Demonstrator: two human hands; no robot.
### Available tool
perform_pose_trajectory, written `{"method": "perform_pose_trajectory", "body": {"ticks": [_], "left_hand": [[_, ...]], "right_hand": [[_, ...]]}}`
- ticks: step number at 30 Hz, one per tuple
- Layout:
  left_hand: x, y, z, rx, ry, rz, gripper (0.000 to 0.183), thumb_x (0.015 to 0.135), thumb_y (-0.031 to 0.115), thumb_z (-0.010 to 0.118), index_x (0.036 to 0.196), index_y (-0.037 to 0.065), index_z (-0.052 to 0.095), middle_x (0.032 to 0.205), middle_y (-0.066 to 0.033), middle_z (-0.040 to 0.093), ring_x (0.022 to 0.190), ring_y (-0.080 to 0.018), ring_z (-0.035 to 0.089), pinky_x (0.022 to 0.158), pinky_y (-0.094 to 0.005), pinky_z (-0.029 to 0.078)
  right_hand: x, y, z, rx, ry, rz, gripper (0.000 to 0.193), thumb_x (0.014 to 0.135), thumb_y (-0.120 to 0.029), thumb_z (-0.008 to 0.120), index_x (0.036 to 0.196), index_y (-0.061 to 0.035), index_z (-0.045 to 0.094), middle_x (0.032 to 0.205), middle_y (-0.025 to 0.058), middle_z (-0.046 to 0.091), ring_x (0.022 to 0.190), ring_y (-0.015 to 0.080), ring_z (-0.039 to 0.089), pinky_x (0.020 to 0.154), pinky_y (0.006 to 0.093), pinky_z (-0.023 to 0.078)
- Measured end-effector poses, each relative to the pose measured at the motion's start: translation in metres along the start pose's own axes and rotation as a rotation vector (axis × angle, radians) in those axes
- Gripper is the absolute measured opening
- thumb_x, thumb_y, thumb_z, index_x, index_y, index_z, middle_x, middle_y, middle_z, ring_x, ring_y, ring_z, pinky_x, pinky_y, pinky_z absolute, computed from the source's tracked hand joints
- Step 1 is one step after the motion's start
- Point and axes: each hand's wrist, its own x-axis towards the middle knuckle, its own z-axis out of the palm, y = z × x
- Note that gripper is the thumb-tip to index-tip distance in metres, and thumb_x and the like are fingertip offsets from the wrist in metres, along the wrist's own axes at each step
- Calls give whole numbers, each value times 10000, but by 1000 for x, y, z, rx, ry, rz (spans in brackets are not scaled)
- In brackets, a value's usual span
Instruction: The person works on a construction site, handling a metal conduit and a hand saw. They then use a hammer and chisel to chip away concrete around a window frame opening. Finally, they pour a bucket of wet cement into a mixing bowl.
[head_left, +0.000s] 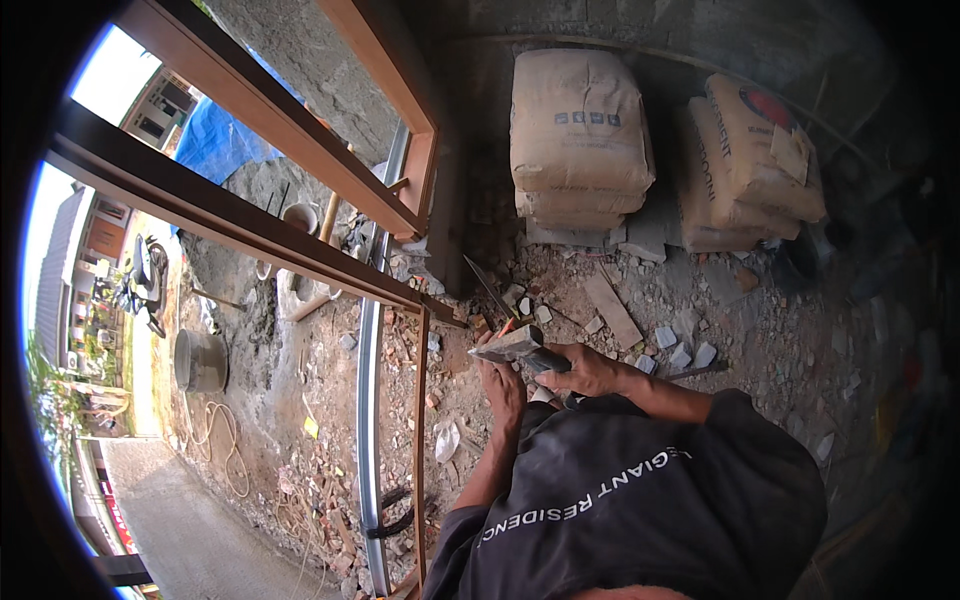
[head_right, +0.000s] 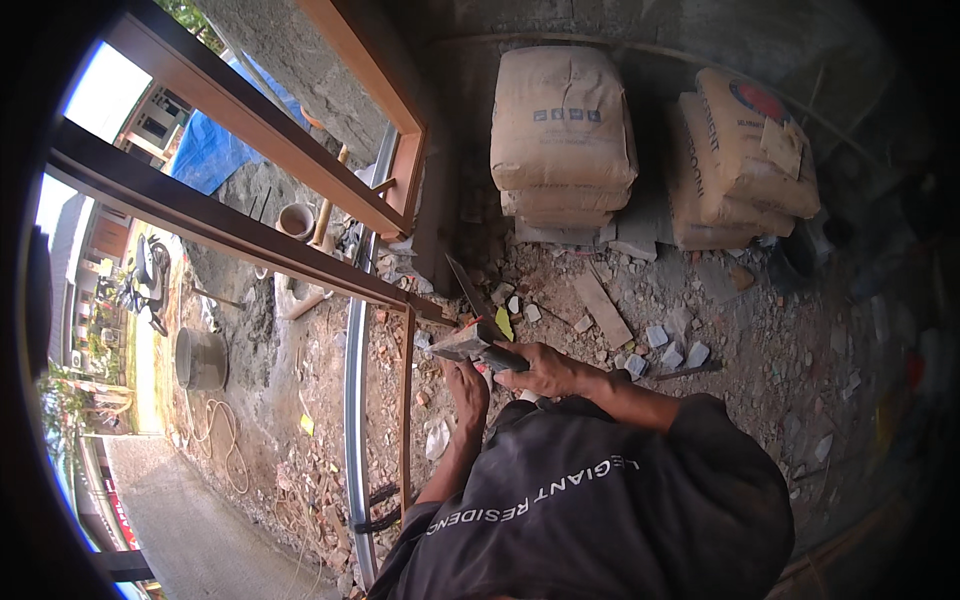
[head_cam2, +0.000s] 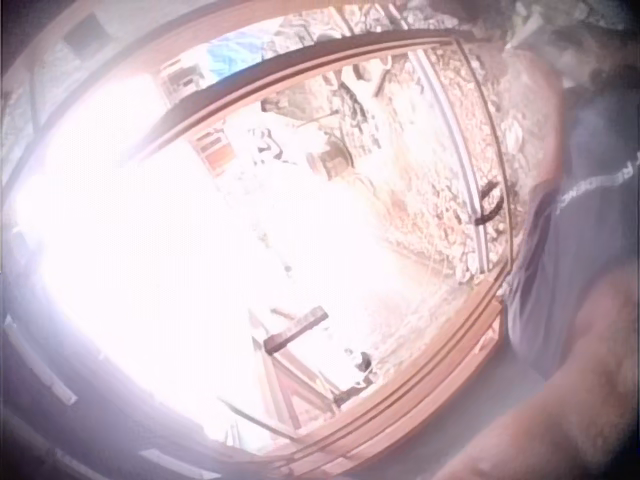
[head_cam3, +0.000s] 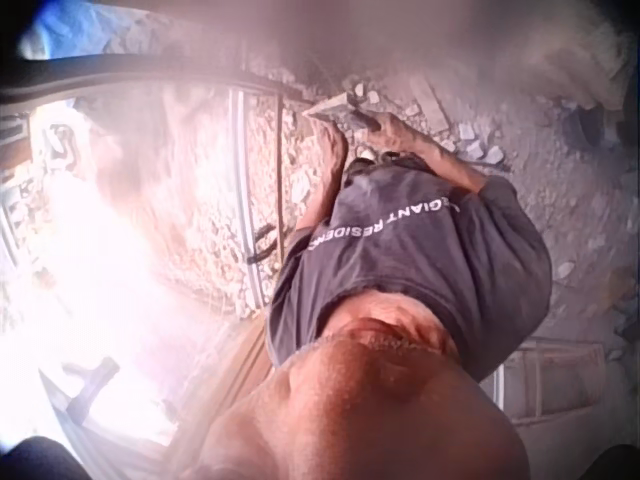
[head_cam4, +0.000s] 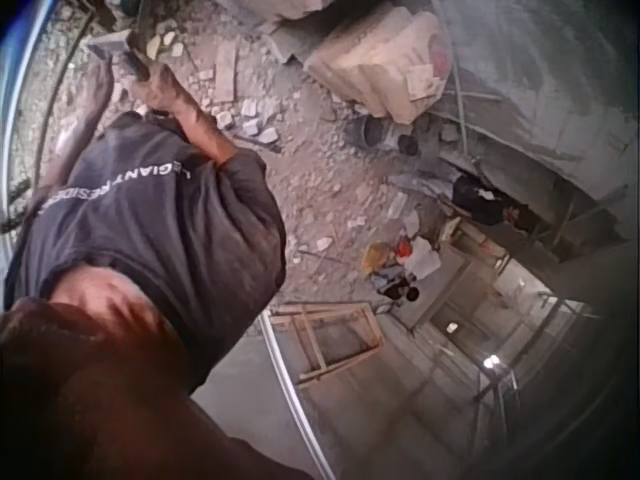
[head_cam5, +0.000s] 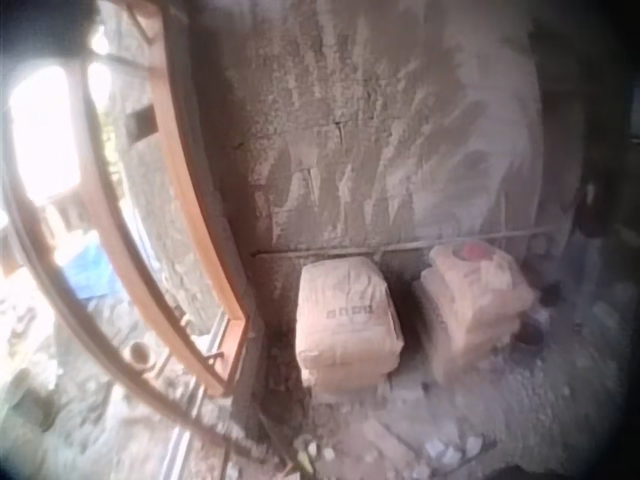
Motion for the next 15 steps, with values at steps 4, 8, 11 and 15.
{"method": "perform_pose_trajectory", "body": {"ticks": [4,8,11,15], "left_hand": [[50,-7,-11,-80,-69,126,397,978,293,296,1125,5,526,1189,-184,503,1132,-304,466,968,-389,334],[95,-15,-9,-90,-168,154,357,964,262,319,972,14,575,909,-143,636,928,-239,597,894,-368,397],[124,3,-10,-138,-321,57,396,969,295,303,931,10,575,794,-120,632,766,-201,615,734,-326,460],[153,4,11,-473,-145,-171,515,969,426,301,799,11,556,684,-33,564,632,-102,512,581,-266,423]], "right_hand": [[26,-30,0,88,34,20,443,851,-271,579,1203,-15,500,774,63,589,691,112,565,623,259,471],[39,-47,-5,280,131,118,523,832,-261,598,1251,19,459,834,103,636,712,127,593,632,246,472],[53,-47,-19,299,123,81,560,828,-252,599,1268,49,428,889,130,647,742,132,601,648,250,474],[90,-58,-47,305,9,102,523,837,-194,569,1266,62,414,874,77,590,721,109,526,686,263,440]]}}
